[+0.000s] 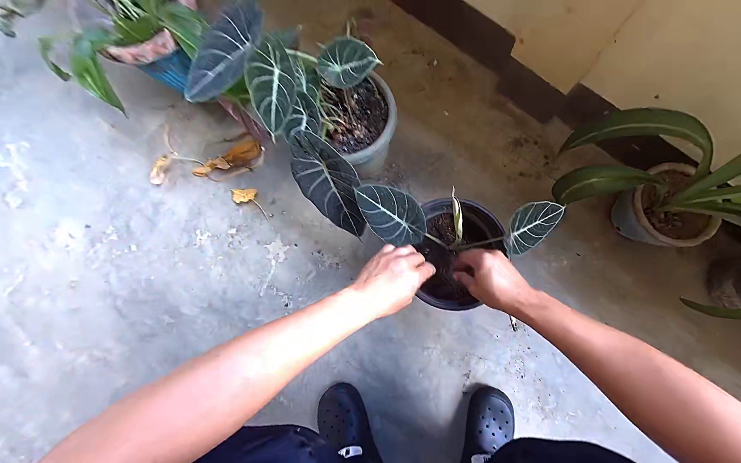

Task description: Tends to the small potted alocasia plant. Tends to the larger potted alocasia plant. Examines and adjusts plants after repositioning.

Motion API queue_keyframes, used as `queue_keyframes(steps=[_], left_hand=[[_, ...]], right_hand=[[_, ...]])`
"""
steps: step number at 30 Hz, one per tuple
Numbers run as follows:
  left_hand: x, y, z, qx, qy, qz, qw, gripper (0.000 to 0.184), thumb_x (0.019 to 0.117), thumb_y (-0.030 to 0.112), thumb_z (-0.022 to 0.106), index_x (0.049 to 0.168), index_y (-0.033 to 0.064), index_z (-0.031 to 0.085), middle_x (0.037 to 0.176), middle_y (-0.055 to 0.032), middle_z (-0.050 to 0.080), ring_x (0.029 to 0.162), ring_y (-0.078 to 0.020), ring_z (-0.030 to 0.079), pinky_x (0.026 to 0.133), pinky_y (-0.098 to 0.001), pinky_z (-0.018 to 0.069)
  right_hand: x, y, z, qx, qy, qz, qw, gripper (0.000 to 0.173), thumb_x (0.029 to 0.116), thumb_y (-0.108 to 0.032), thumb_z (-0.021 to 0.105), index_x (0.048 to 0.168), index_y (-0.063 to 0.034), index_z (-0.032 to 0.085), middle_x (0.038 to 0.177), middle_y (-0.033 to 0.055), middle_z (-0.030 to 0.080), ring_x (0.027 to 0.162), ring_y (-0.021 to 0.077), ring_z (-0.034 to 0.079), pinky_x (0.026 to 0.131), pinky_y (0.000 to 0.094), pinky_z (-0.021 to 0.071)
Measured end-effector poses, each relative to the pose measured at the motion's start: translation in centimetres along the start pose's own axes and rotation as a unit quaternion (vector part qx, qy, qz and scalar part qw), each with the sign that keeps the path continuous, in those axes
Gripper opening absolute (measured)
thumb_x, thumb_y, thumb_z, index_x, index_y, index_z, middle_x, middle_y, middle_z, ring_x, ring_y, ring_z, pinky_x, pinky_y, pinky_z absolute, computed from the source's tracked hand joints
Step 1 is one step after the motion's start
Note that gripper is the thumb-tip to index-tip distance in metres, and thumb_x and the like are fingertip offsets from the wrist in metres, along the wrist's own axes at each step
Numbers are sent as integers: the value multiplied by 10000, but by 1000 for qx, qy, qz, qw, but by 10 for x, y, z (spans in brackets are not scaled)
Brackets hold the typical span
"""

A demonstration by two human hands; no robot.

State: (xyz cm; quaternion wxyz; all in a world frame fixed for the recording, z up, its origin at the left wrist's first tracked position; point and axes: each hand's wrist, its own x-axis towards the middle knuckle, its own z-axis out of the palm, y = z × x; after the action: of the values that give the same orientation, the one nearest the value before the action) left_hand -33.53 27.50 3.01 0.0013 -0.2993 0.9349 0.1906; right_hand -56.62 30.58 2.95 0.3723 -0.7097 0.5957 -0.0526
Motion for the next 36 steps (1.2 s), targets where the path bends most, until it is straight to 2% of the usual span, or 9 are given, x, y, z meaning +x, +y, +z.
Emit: queue_keyframes(steps=[3, 7, 10, 16, 21, 25, 30, 32, 36], left_hand=[[-1, 0, 2, 7, -23, 11, 1000, 262, 1057, 177, 530, 1069, 63, 765, 996, -123, 755, 1169, -313, 671, 1110, -511, 444], [0, -2, -3, -31, -79, -62, 994, 364, 1079, 185, 470, 1404, 150, 632, 1458, -116, 592, 1414, -310, 498, 1155, -536, 379], [-2, -8, 0, -51, -45, -152, 986, 395, 1053, 262, 545, 1435, 183, 606, 1485, -164, 546, 1386, -366, 493, 1175, -533, 351], [-11, -24, 6, -213, 53, -348, 911, 604, 969, 355, 719, 1379, -51, 539, 1431, -247, 529, 1287, -349, 575, 1099, -480, 469], [-11, -32, 10, -345, 54, -397, 849, 589, 989, 332, 707, 1402, -27, 488, 1179, -161, 690, 1039, -234, 690, 993, -432, 530], [7, -54, 0, -343, 127, -436, 822, 355, 1029, 153, 588, 1350, 8, 543, 1206, -213, 665, 1137, -321, 651, 996, -542, 506], [34, -100, -12, -256, 96, -451, 850, 697, 1009, 105, 589, 1622, 71, 258, 1490, -269, 510, 1372, -442, 505, 1104, -639, 407], [45, -112, -8, -344, 148, -466, 802, 568, 1083, 142, 492, 1590, 6, 278, 1514, -300, 467, 1400, -439, 472, 1121, -612, 392], [81, -137, -10, -589, 349, -486, 544, 483, 1055, 185, 562, 1477, -7, 427, 1432, -221, 541, 1265, -298, 571, 1027, -472, 492]], right_hand=[[-22, 17, 2, -63, 103, -84, 989, 265, 967, -41, 545, 1097, -95, 770, 1109, 123, 737, 1040, 326, 711, 880, 551, 573], [-41, 45, 10, -6, 234, -50, 971, 253, 978, -128, 555, 1077, -102, 788, 1071, 125, 751, 964, 269, 726, 833, 457, 593], [-54, 79, 17, 18, 273, -13, 962, 248, 950, -109, 556, 1054, -29, 766, 1013, 155, 733, 848, 245, 715, 745, 403, 594], [-59, 116, 28, 77, 197, 185, 960, 271, 1006, -145, 568, 1201, -13, 703, 1096, 171, 739, 976, 277, 722, 907, 481, 557], [-48, 141, 42, 19, 13, 267, 963, 422, 1009, -255, 623, 1363, -27, 605, 1312, 228, 642, 1211, 387, 632, 1036, 585, 480], [-50, 148, 56, -20, -35, 284, 958, 500, 993, -269, 652, 1420, -29, 553, 1422, 260, 543, 1266, 428, 583, 1037, 598, 478], [-52, 154, 59, 18, -3, 284, 959, 475, 998, -268, 656, 1398, -23, 580, 1369, 245, 595, 1227, 400, 611, 1038, 570, 476], [-52, 156, 63, 8, 2, 282, 959, 504, 999, -264, 653, 1429, -24, 546, 1414, 259, 550, 1237, 421, 602, 1028, 578, 488], [-45, 161, 76, -54, -2, 248, 967, 611, 992, -329, 675, 1493, -39, 482, 1476, 260, 490, 1327, 439, 533, 1060, 571, 478]])
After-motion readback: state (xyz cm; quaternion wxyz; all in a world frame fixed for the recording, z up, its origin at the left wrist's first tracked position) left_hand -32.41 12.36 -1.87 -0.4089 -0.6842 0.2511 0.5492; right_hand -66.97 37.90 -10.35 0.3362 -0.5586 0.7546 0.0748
